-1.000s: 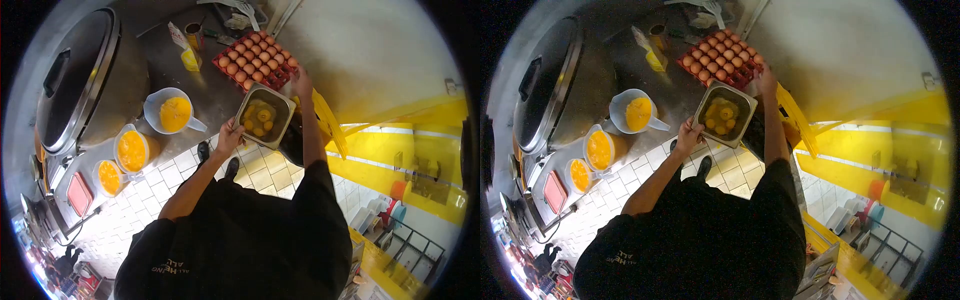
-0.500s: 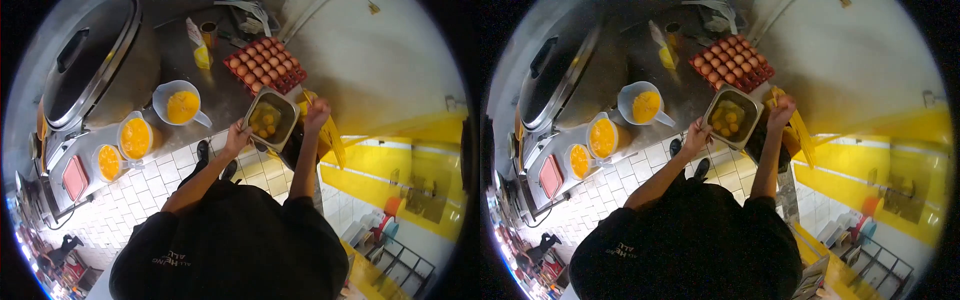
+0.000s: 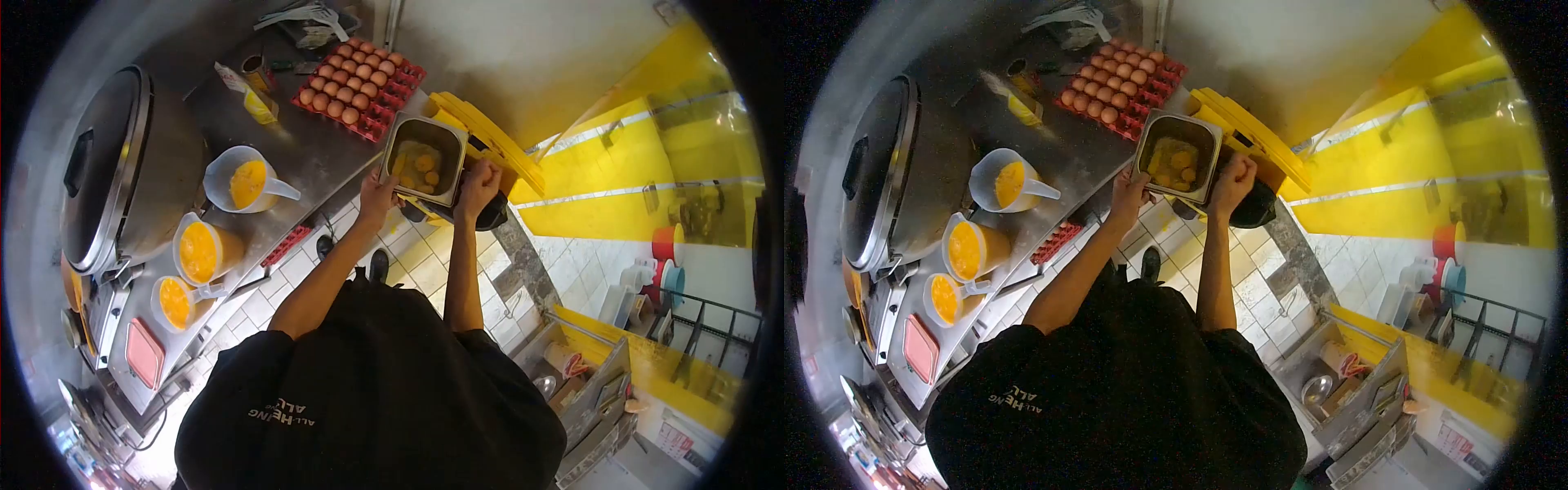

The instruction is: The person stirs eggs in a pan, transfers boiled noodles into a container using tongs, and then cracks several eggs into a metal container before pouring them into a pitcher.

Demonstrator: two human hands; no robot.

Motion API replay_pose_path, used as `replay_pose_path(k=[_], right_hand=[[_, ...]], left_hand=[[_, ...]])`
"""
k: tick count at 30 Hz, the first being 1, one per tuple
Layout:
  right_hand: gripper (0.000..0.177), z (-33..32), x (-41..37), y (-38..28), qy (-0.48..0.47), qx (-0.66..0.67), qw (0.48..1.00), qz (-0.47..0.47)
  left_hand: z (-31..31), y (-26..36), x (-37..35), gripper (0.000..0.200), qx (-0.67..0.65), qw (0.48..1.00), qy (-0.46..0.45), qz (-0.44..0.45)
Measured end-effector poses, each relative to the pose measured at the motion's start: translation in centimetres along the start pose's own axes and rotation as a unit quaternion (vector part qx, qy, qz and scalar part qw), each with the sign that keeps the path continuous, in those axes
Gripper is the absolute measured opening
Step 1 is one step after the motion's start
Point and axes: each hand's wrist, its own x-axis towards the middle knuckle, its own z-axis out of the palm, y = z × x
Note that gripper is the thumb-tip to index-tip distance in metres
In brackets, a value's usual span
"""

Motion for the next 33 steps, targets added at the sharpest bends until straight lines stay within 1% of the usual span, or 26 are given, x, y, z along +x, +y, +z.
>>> replay_pose_path(k=[1, 3, 4, 5, 7, 8, 9, 11, 12, 13, 14, 15, 16, 17, 19, 20, 22, 23, 25, 26, 28, 29, 31, 32, 33], right_hand=[[0.017, -0.3, 0.2, -0.5, 0.002, 0.001, 1.0, -0.002], [0.017, -0.7, 0.8, -1.4, 0.092, 0.045, 0.995, -0.005], [0.019, -0.3, 1.3, -0.8, 0.05, -0.041, 0.995, -0.077], [0.019, -0.9, 1.5, -0.5, 0.052, -0.042, 0.995, -0.079], [0.02, -1.6, 1.5, -0.2, -0.033, -0.106, 0.993, -0.044], [0.023, -1.6, 1.9, 0.4, 0.052, -0.074, 0.993, -0.07], [0.023, -1.9, 2.3, 0.5, 0.046, -0.073, 0.994, -0.072], [0.025, -1.6, 1.9, -2.2, 0.049, 0.021, 0.998, 0.029], [0.031, -1.0, 1.9, -4.3, -0.018, -0.069, 0.996, -0.059], [0.031, -0.7, 2.5, -4.8, -0.021, -0.069, 0.996, -0.06], [0.032, -0.5, 3.5, -5.1, -0.138, -0.145, 0.972, -0.124], [0.034, -0.3, 4.1, -5.3, -0.251, -0.219, 0.925, -0.183], [0.037, 0.6, 4.2, -7.0, -0.32, -0.255, 0.889, -0.205], [0.037, 1.1, 4.5, -6.7, -0.322, -0.257, 0.888, -0.204], [0.031, 1.9, 5.1, -6.0, -0.425, -0.346, 0.813, -0.196], [0.031, 2.0, 5.3, -5.7, -0.428, -0.347, 0.811, -0.198], [0.024, 2.6, 5.4, -5.2, -0.492, -0.375, 0.762, -0.194], [0.024, 2.8, 5.4, -5.3, -0.498, -0.374, 0.757, -0.197], [0.024, 2.9, 5.5, -5.2, -0.522, -0.404, 0.719, -0.219], [0.024, 3.0, 5.8, -4.9, -0.528, -0.404, 0.714, -0.221], [0.03, 3.7, 6.1, -4.9, -0.526, -0.434, 0.671, -0.289], [0.03, 3.8, 6.0, -5.3, -0.529, -0.435, 0.668, -0.29], [0.035, 4.3, 5.6, -6.8, -0.491, -0.451, 0.709, -0.231], [0.035, 4.8, 5.5, -7.8, -0.492, -0.453, 0.707, -0.232], [0.037, 5.2, 5.5, -8.8, -0.466, -0.493, 0.692, -0.246]], left_hand=[[0.0, -0.2, 0.2, 0.024, 0.001, 1.0, -0.01, 0.003], [0.5, -1.0, 0.5, 0.024, 0.011, 1.0, 0.001, -0.004], [0.7, -1.3, 0.5, 0.025, 0.02, 1.0, 0.016, -0.013], [0.8, -1.5, 0.6, 0.025, 0.019, 1.0, 0.012, -0.014], [0.8, -1.3, 0.7, 0.025, 0.002, 1.0, -0.008, -0.006], [1.0, -1.1, 0.6, 0.025, -0.001, 1.0, -0.007, -0.004], [1.2, -0.8, 0.7, 0.027, 0.013, 1.0, -0.009, -0.017], [1.2, -0.6, 0.7, 0.03, 0.027, 0.999, -0.005, -0.029], [1.2, -1.1, 1.1, 0.033, 0.017, 0.999, -0.018, -0.027], [1.4, -1.4, 1.5, 0.037, 0.006, 0.999, -0.032, -0.025], [1.9, -0.9, 1.4, 0.037, 0.002, 0.999, -0.03, -0.024], [2.3, -0.5, 1.1, 0.036, 0.023, 0.999, -0.016, -0.031], [2.7, -0.4, 0.8, 0.036, 0.043, 0.998, -0.002, -0.039], [2.6, -1.0, 1.0, 0.036, 0.041, 0.998, -0.001, -0.041], [2.7, -1.7, 1.5, 0.034, 0.023, 0.999, 0.009, -0.025], [2.8, -1.9, 1.6, 0.034, 0.019, 1.0, 0.01, -0.023], [2.7, -2.4, 1.9, 0.027, 0.045, 0.999, 0.005, -0.016], [2.7, -2.7, 2.0, 0.027, 0.04, 0.999, 0.01, -0.012], [2.8, -3.2, 2.0, 0.026, 0.003, 1.0, 0.001, 0.004], [2.7, -3.2, 1.9, 0.026, -0.002, 1.0, 0.007, 0.005], [2.7, -2.8, 1.8, 0.024, 0.018, 1.0, -0.003, -0.005], [2.8, -2.5, 1.6, 0.024, 0.014, 1.0, -0.001, -0.005], [3.0, -1.9, 1.2, 0.022, -0.013, 1.0, 0.012, -0.006], [3.0, -1.7, 1.2, 0.022, -0.016, 1.0, 0.013, -0.006], [2.9, -1.4, 1.1, 0.021, -0.003, 1.0, 0.01, -0.009]])
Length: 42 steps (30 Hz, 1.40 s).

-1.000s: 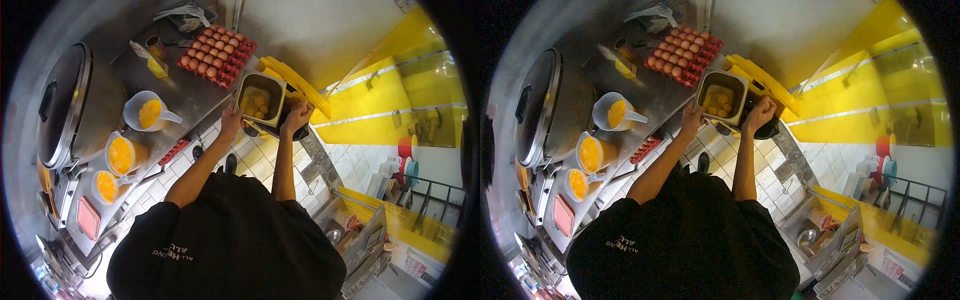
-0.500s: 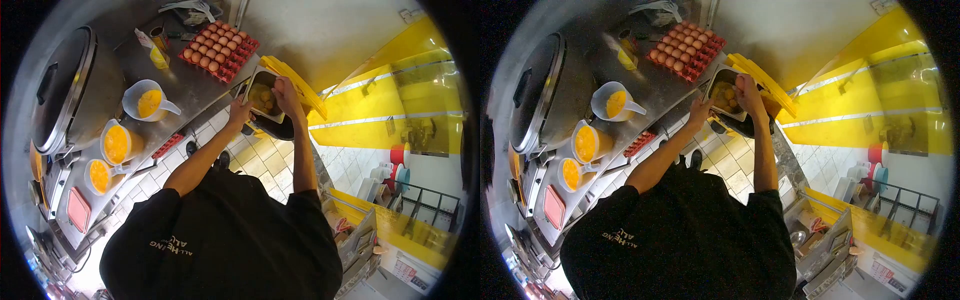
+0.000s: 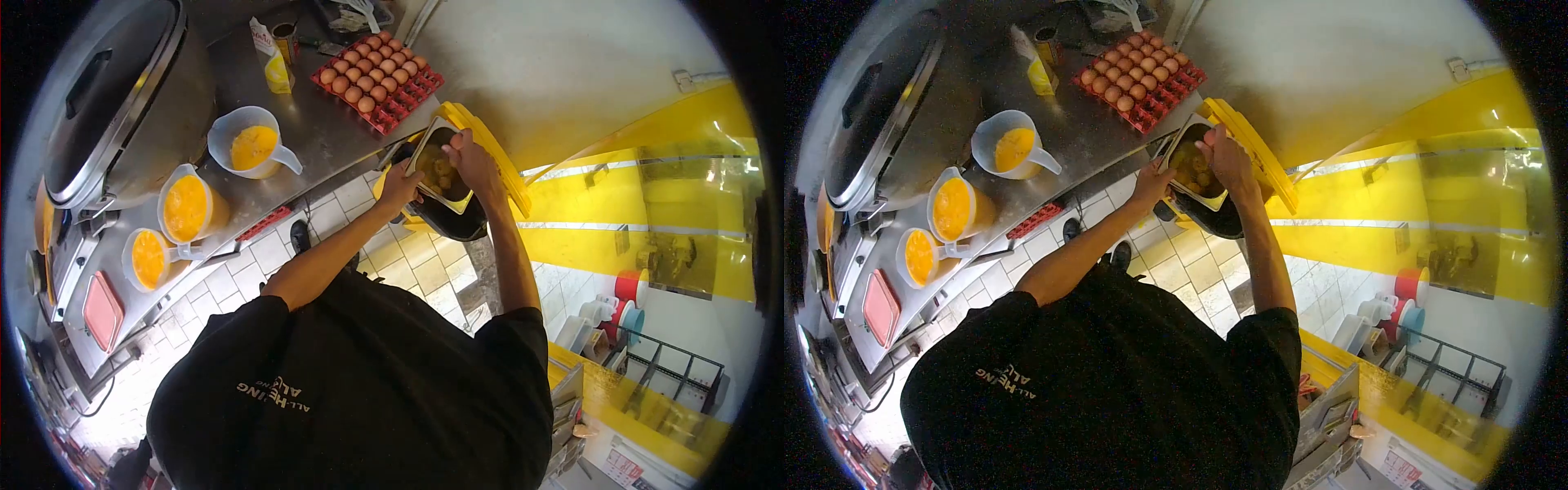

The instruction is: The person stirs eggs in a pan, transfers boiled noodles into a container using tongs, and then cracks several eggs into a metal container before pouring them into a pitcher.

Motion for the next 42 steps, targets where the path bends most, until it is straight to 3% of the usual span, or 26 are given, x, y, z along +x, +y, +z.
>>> replay_pose_path(k=[4, 10, 14, 16, 17, 19, 20, 22, 23, 24, 25, 27, 28, 30, 31, 35, 40, 42], right_hand=[[0.045, -4.9, 1.0, -3.0, 0.017, -0.08, 0.996, 0.022], [0.043, -8.9, 0.4, -5.3, -0.007, -0.058, 0.998, -0.002], [0.039, -3.0, -0.8, 0.3, 0.049, 0.044, 0.994, -0.082], [0.04, -0.4, -2.5, 2.1, 0.202, 0.108, 0.972, -0.054], [0.04, 1.0, -3.7, 2.5, 0.199, 0.11, 0.972, -0.058], [0.053, 4.2, -6.1, 3.8, 0.26, 0.293, 0.909, 0.143], [0.053, 7.5, -6.5, 6.0, 0.256, 0.298, 0.909, 0.141], [0.067, 15.3, -8.1, 11.5, 0.135, 0.058, 0.968, 0.205], [0.076, 17.5, -7.8, 13.1, 0.113, 0.091, 0.954, 0.262], [0.076, 17.4, -6.6, 12.1, 0.113, 0.098, 0.955, 0.254], [0.076, 16.5, -5.2, 10.4, 0.17, 0.276, 0.918, 0.229], [0.075, 13.2, -3.0, 4.8, 0.205, 0.54, 0.783, 0.23], [0.075, 12.2, -2.0, 3.0, 0.196, 0.544, 0.783, 0.231], [0.075, 10.2, 0.4, -0.2, 0.101, 0.64, 0.751, 0.127], [0.082, 8.5, 1.0, -3.5, 0.061, 0.731, 0.666, 0.131], [0.096, 8.5, 4.3, -8.3, -0.005, 0.792, 0.603, 0.094], [0.099, 9.2, 7.5, -14.0, -0.037, 0.775, 0.628, 0.064], [0.098, 8.3, 8.6, -17.3, -0.102, 0.722, 0.683, 0.045]], left_hand=[[-0.4, -0.1, 0.3, 0.017, -0.009, 1.0, -0.01, -0.008], [-1.0, -0.7, 0.8, 0.016, -0.004, 0.999, -0.032, 0.007], [-1.1, 0.4, 0.2, 0.02, -0.005, 1.0, -0.009, 0.008], [-1.6, 1.3, 0.0, 0.025, 0.031, 0.999, 0.006, -0.014], [-2.0, 1.2, 0.0, 0.025, 0.029, 0.999, 0.011, -0.012], [-2.9, 0.8, 0.1, 0.029, -0.019, 0.999, -0.006, 0.038], [-3.3, 1.0, 0.2, 0.029, -0.018, 0.999, -0.001, 0.039], [-4.3, 1.2, -0.1, 0.017, 0.046, 0.998, 0.013, 0.04], [-4.7, 1.3, -0.7, 0.017, 0.051, 0.998, 0.019, 0.04], [-5.1, 1.6, -1.0, 0.018, 0.051, 0.998, 0.014, 0.045], [-5.8, 2.2, -0.9, 0.02, 0.05, 0.997, 0.011, 0.051], [-6.9, 2.7, -1.6, 0.016, 0.029, 0.998, 0.022, 0.043], [-7.3, 3.1, -2.0, 0.012, 0.004, 0.999, 0.023, 0.038], [-7.6, 5.0, -3.7, 0.005, -0.014, 0.998, 0.046, 0.032], [-7.7, 6.4, -4.8, 0.006, -0.045, 0.997, 0.048, 0.033], [-9.4, 10.9, -9.0, 0.009, -0.086, 0.992, 0.089, 0.031], [-13.3, 14.5, -13.0, 0.009, -0.193, 0.968, 0.152, 0.053], [-15.8, 14.6, -14.0, 0.004, -0.318, 0.934, 0.16, 0.034]])
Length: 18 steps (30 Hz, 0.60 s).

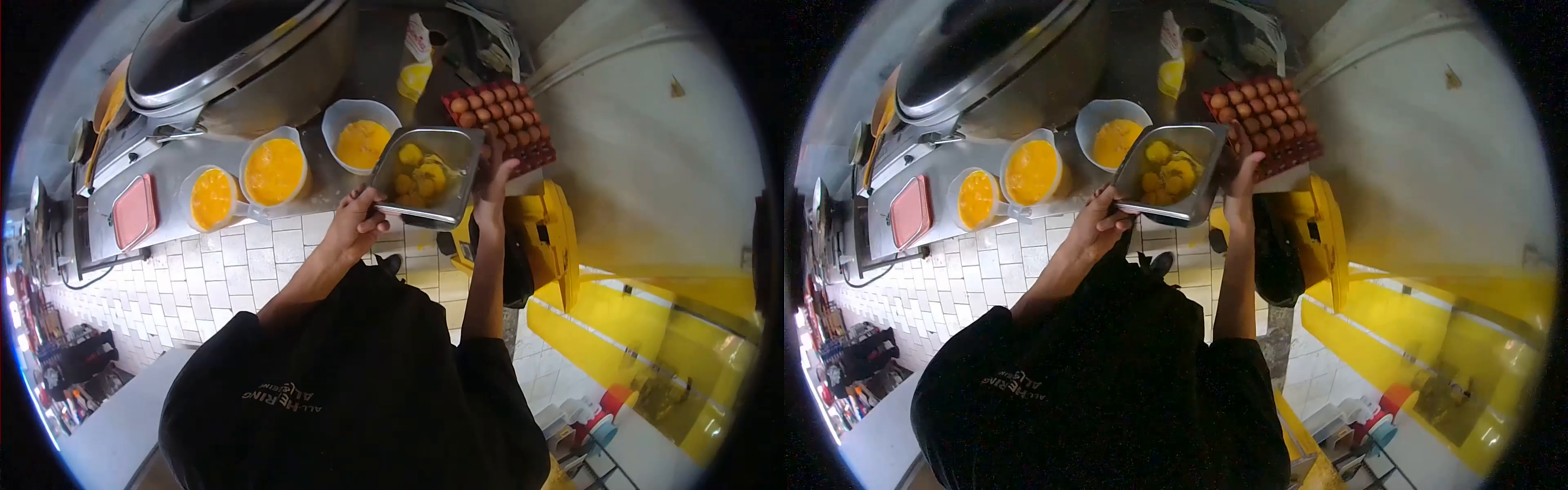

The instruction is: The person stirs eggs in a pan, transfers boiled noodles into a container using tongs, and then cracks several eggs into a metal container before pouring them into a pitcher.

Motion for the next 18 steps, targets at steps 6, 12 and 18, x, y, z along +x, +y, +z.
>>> replay_pose_path(k=[6, 12, 18], right_hand=[[0.078, 6.3, 3.4, -1.8, -0.021, -0.252, 0.967, 0.007], [0.077, 8.7, 6.2, -3.1, -0.06, -0.439, 0.896, -0.019], [0.073, 10.5, 7.7, -4.0, -0.069, -0.529, 0.846, 0.015]], left_hand=[[-3.2, 4.5, 0.6, 0.014, -0.169, 0.985, 0.004, -0.046], [-2.8, 6.6, 1.0, 0.019, -0.177, 0.975, -0.013, -0.135], [-4.2, 7.5, 2.1, 0.026, -0.152, 0.963, -0.077, -0.208]])
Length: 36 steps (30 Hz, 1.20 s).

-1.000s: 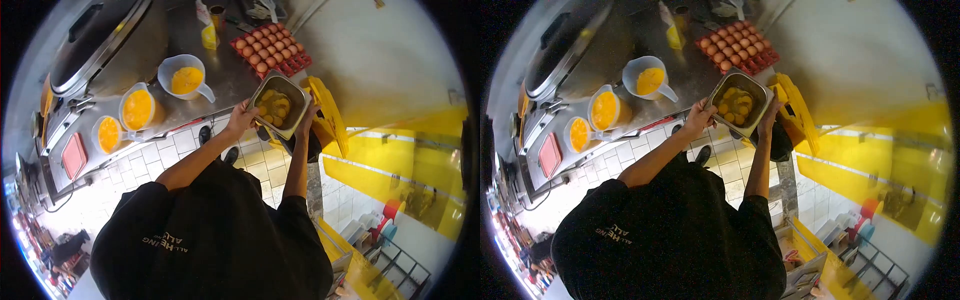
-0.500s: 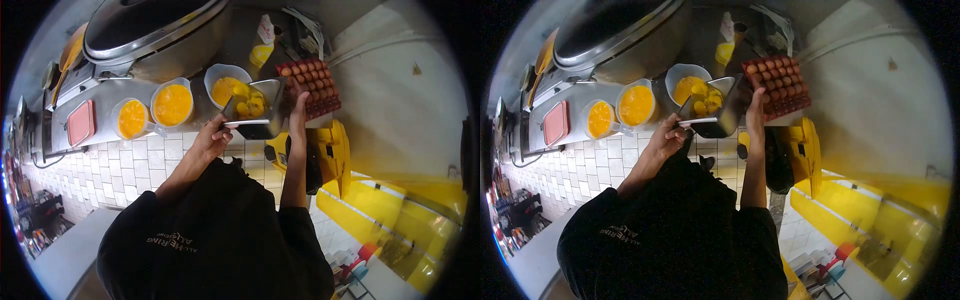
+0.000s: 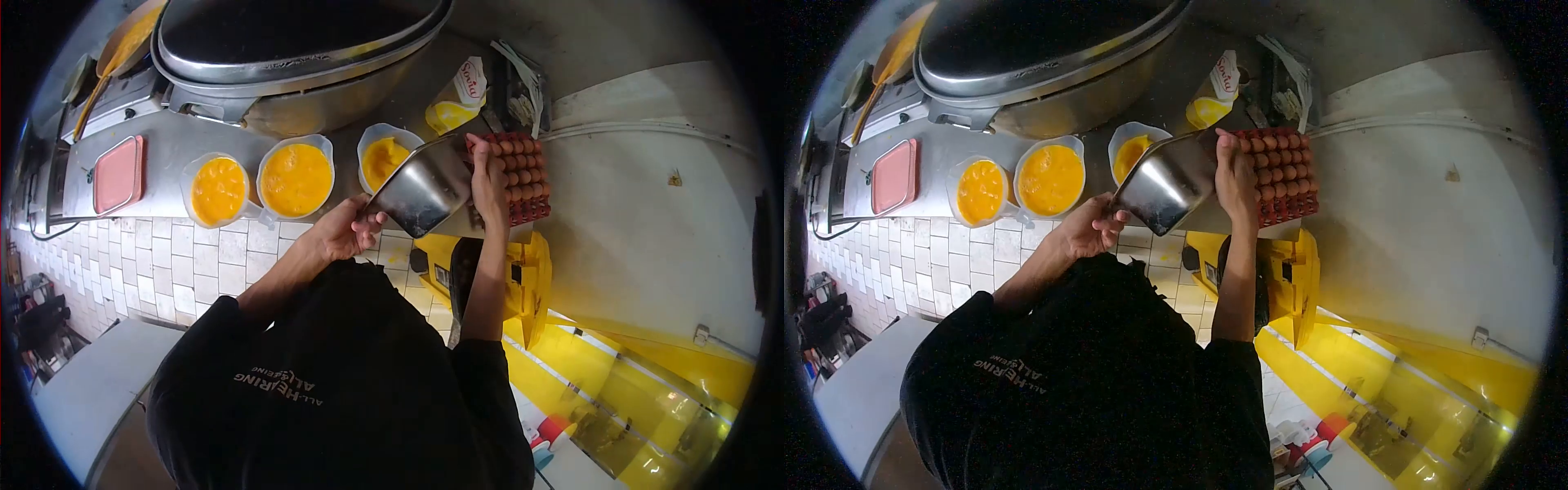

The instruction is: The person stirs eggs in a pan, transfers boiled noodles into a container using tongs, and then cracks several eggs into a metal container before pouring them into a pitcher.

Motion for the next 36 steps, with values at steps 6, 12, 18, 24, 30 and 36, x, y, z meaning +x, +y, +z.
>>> replay_pose_path(k=[6, 12, 18, 24, 30, 36], right_hand=[[0.074, 0.9, 1.5, -0.6, -0.008, 0.006, 0.999, 0.032], [0.066, 0.1, -0.1, 2.7, 0.049, 0.096, 0.994, -0.012], [0.043, -0.1, 0.2, 19.9, 0.153, -0.176, 0.97, 0.064], [0.042, 1.2, -0.1, 19.6, 0.259, 0.099, 0.956, 0.1], [0.042, -0.5, -5.3, 19.3, 0.384, 0.37, 0.837, 0.125], [0.035, -2.6, -17.4, 20.2, 0.355, 0.75, 0.542, -0.135]], left_hand=[[-0.1, 0.1, -0.4, 0.023, 0.038, 0.996, -0.022, -0.083], [0.9, -0.4, -0.9, 0.024, 0.022, 0.995, 0.066, -0.074], [2.8, -0.4, -0.7, 0.043, 0.337, 0.939, 0.018, 0.059], [4.1, -0.7, -0.7, 0.051, 0.418, 0.905, -0.002, 0.085], [5.0, -3.5, 1.0, 0.048, 0.517, 0.854, -0.02, 0.056], [3.7, -10.0, 8.2, 0.033, 0.488, 0.864, -0.074, 0.098]])
